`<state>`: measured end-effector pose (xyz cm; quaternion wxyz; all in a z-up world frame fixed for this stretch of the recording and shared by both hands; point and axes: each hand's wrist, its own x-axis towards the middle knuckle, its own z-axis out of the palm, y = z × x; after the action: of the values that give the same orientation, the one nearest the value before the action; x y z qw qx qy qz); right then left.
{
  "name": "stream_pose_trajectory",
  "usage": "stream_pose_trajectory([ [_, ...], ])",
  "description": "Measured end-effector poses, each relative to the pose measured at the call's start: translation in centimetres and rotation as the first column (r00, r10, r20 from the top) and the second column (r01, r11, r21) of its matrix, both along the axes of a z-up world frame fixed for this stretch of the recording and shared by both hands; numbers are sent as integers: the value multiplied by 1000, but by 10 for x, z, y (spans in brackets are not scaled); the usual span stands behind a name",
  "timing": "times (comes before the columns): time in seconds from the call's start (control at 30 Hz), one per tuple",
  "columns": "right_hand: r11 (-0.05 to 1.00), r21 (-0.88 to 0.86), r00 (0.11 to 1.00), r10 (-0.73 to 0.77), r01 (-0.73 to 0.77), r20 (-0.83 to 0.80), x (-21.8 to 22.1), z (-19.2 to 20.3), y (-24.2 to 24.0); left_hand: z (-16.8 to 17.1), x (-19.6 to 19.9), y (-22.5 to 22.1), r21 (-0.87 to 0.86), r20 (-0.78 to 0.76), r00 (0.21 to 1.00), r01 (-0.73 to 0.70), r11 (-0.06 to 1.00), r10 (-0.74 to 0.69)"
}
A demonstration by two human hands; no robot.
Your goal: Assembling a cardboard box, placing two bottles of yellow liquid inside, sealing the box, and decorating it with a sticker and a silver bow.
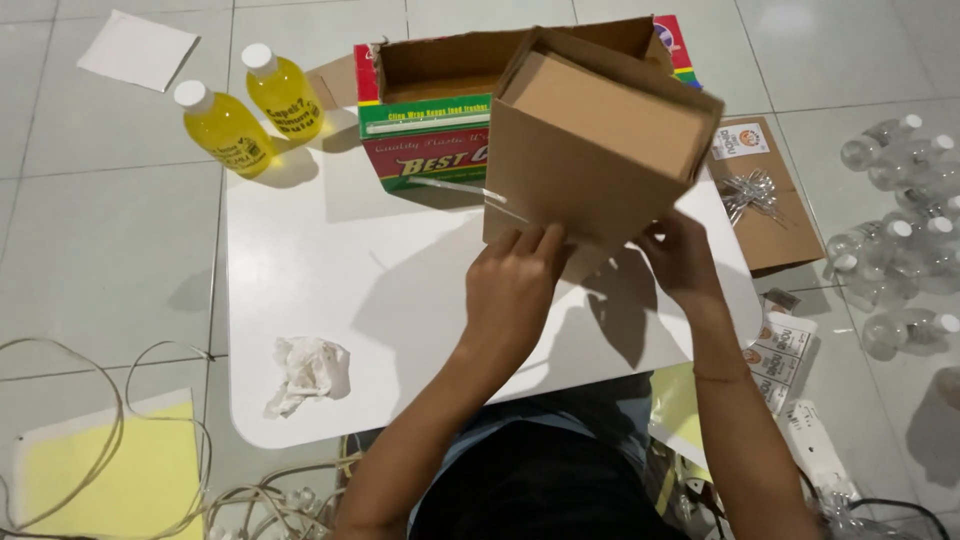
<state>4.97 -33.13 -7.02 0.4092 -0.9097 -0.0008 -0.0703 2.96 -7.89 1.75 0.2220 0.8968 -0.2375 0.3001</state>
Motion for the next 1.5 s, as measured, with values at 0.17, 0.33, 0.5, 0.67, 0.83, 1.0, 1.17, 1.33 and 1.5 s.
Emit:
stream_pose_trajectory([
  [0.17, 161, 843, 811, -411, 514, -416, -2, 40, 50, -12, 13, -24, -113, -35, 995, -99, 989, 95],
  [0.33, 875, 451, 972, -226, 174, 63, -66, 38, 100, -21, 15, -27, -142, -18, 995, -103, 985, 101],
  [0.5, 689, 695, 974, -217, 205, -72, -47, 47, 113, -8, 13, -24, -150, -38, 997, -67, 986, 62],
  [0.67, 526, 808, 958, -235, 266, -163, -40, 56, 122, -11, 7, -28, -99, -36, 994, -102, 990, 99],
  [0.83, 288, 878, 916, -242, 382, -319, -35, 54, 122, -11, -3, -25, -127, 41, 990, -126, 984, 132],
  [1.0, 307, 864, 907, -274, 398, -321, -26, 70, 120, 1, -13, -10, -196, -11, 996, -93, 976, 93],
  [1.17, 306, 908, 939, -280, 286, -202, -4, 57, 105, -1, -15, -18, -291, -12, 994, -109, 950, 110],
  [1.33, 285, 921, 962, -145, 264, -231, -18, 2, 71, -7, -15, -32, -275, 40, 970, -219, 936, 239],
  [1.5, 331, 917, 975, -75, 224, -211, -30, 25, 79, -20, -19, -28, -295, -87, 984, -173, 940, 154],
])
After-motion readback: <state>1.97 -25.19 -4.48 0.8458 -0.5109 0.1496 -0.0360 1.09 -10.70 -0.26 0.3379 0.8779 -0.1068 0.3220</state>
